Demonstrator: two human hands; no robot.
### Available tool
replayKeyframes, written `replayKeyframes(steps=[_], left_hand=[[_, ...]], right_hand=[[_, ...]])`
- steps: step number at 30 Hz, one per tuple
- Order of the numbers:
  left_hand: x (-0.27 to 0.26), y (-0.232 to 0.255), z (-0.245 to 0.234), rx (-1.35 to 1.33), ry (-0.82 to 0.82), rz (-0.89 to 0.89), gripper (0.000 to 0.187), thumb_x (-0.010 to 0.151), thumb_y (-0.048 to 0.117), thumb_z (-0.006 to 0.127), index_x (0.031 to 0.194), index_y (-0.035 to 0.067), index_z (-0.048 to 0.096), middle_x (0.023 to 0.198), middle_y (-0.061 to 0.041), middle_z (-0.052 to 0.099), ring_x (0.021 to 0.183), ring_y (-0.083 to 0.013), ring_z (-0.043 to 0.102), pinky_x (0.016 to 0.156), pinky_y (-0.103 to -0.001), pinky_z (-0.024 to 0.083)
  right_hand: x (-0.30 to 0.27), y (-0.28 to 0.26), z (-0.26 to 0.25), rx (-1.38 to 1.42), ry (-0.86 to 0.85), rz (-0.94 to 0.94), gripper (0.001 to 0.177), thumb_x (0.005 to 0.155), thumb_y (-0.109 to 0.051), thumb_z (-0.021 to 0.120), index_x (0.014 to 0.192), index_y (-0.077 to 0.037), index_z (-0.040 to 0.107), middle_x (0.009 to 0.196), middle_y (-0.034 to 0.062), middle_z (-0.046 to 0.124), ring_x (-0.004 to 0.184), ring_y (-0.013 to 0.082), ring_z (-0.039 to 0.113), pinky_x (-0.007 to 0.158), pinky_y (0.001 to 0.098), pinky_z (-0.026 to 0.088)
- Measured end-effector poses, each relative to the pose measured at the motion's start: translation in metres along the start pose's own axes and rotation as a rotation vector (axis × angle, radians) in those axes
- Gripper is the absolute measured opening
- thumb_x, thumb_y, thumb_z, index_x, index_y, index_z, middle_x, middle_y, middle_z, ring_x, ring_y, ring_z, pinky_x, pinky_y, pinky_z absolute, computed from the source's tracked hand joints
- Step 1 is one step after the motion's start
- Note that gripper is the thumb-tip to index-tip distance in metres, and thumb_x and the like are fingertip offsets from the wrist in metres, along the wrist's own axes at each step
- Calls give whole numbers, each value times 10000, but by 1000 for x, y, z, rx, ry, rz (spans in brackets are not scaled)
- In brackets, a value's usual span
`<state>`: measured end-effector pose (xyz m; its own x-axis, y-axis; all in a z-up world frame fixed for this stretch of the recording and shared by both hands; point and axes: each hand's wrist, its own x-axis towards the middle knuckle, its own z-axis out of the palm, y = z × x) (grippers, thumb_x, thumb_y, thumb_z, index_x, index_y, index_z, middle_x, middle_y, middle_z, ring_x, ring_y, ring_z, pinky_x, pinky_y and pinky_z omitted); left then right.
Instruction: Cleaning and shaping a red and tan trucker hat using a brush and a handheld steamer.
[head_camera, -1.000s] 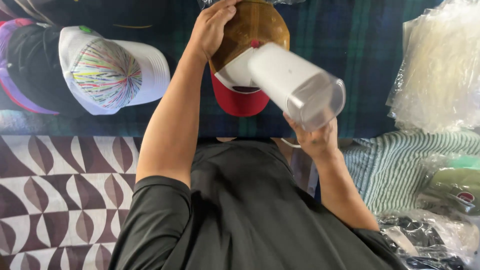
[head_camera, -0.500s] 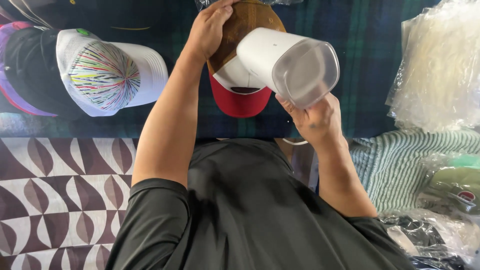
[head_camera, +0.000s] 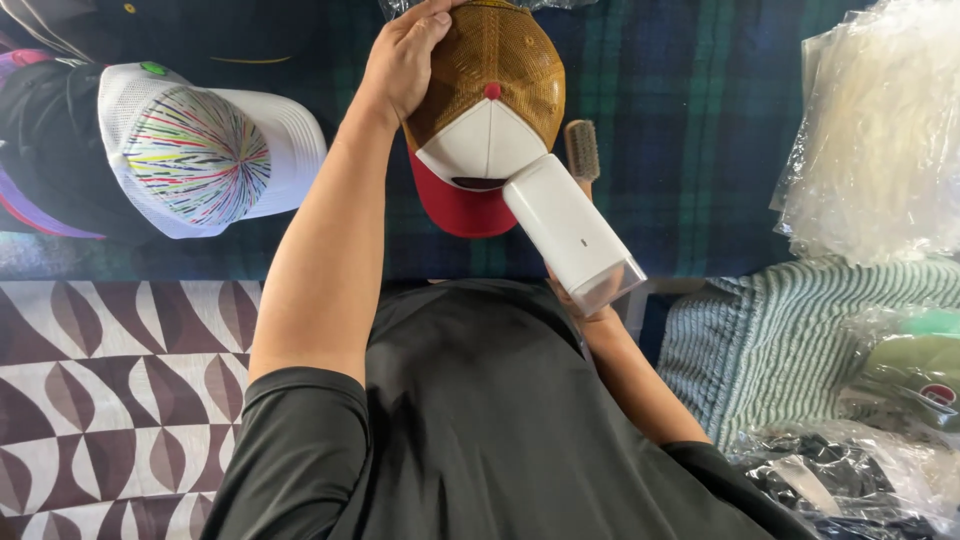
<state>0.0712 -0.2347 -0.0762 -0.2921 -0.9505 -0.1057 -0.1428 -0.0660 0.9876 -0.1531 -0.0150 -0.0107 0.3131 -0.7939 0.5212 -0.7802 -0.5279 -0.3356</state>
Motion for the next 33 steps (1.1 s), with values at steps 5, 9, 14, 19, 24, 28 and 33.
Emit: replayKeyframes(steps=[5, 9, 14, 19, 24, 28, 33], left_hand=[[-2, 12, 0, 15, -2, -41, 423, 974, 295, 449, 1306, 202, 695, 1360, 16, 681, 1277, -135, 587, 1055, -243, 395], [1, -2, -1, 32, 24, -24, 427, 983, 311, 470, 1319, 159, 685, 1282, 13, 718, 1220, -133, 616, 1013, -246, 419], [1, -11, 0, 29, 32, -26, 221, 1001, 323, 480, 1083, 198, 643, 1106, 32, 634, 1047, -129, 560, 908, -296, 423], [-2, -4, 1, -22, 43, -82, 462, 970, 357, 477, 1295, 106, 688, 1319, -13, 699, 1262, -173, 619, 1036, -280, 421], [-3, 5, 2, -79, 34, -110, 411, 963, 395, 505, 1170, 125, 736, 1193, 42, 733, 1153, -105, 654, 965, -263, 460], [4, -10, -3, 1, 42, 52, 315, 1006, 334, 506, 1067, 105, 713, 1051, 70, 690, 1021, -75, 596, 903, -279, 446], [-1, 1, 4, 5, 24, -25, 414, 976, 310, 471, 1308, 201, 695, 1269, 25, 730, 1180, -123, 667, 1012, -244, 436]], right_hand=[[1, 5, -9, 0, -5, 32, 807, 908, -169, 943, 1426, 108, 391, 1227, 272, 593, 1005, 453, 682, 760, 524, 627], [-7, 22, -27, 7, -27, 72, 799, 906, -178, 940, 1421, 107, 399, 1221, 270, 599, 991, 450, 684, 749, 519, 626], [-1, 30, -32, 6, -41, 102, 792, 904, -187, 936, 1416, 105, 407, 1215, 268, 604, 976, 448, 686, 739, 513, 624], [6, 7, -20, 28, -72, 116, 785, 902, -196, 933, 1411, 103, 415, 1208, 266, 610, 961, 445, 689, 729, 508, 623], [11, -12, -8, 35, -101, 164, 776, 900, -208, 929, 1404, 101, 426, 1200, 264, 618, 942, 441, 691, 715, 502, 620], [13, -13, -12, 39, -102, 186, 772, 899, -213, 926, 1401, 100, 431, 1196, 262, 621, 932, 439, 693, 708, 498, 619], [8, 1, -31, 53, -126, 229, 763, 896, -225, 922, 1394, 98, 442, 1187, 260, 629, 912, 435, 696, 694, 492, 617]])
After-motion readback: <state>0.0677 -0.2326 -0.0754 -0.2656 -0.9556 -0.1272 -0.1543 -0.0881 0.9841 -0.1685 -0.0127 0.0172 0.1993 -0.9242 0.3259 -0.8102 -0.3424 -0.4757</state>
